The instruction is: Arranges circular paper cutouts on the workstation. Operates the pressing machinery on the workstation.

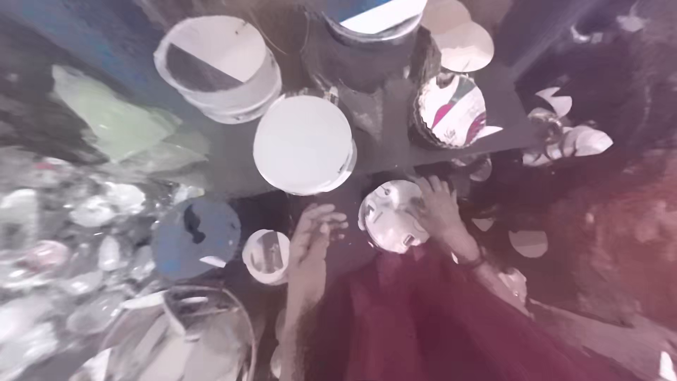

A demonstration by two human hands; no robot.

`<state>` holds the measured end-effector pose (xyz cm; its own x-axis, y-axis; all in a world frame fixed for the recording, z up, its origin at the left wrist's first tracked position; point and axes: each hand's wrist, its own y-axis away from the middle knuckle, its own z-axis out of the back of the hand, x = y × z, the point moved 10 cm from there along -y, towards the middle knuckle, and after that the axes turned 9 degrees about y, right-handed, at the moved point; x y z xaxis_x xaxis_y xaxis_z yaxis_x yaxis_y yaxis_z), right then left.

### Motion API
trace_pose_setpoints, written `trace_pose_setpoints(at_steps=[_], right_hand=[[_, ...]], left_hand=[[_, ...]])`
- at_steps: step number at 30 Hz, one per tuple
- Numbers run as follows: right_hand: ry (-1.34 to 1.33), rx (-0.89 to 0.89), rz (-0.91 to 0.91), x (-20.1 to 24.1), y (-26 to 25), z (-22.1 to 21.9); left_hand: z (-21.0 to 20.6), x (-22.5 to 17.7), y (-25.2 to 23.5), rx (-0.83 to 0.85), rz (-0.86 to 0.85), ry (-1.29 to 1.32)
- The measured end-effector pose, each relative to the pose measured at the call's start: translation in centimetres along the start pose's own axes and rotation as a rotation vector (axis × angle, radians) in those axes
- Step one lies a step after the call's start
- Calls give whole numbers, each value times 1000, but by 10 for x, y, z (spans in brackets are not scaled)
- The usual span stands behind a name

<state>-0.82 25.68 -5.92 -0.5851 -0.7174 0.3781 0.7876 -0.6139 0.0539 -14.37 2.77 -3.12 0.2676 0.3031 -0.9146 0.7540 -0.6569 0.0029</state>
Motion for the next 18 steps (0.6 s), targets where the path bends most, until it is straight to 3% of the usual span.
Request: trace_pose_setpoints(at_steps=[4, 8, 9, 12, 13, 15, 18], right_hand=[[123, -21, -14, -6, -9, -31], [-134, -508, 137, 9, 15, 19], [-263, -531, 156, 13, 23, 28], [-572, -196, 208, 34, 29, 16], [-506, -192, 224, 37, 28, 14], [-130, -253, 178, 28, 16, 11], [120, -39, -27, -7, -6, -21]], left_hand=[[-15, 20, -1, 98, 44, -223], [-10, 31, -8, 60, -10, -432], [-12, 35, -9, 73, -1, -461], [-19, 44, -6, 104, 56, -433], [-16, 43, -6, 67, 31, -443], [-6, 41, -8, -27, -7, -499], [21, 33, -4, -171, -10, -489]])
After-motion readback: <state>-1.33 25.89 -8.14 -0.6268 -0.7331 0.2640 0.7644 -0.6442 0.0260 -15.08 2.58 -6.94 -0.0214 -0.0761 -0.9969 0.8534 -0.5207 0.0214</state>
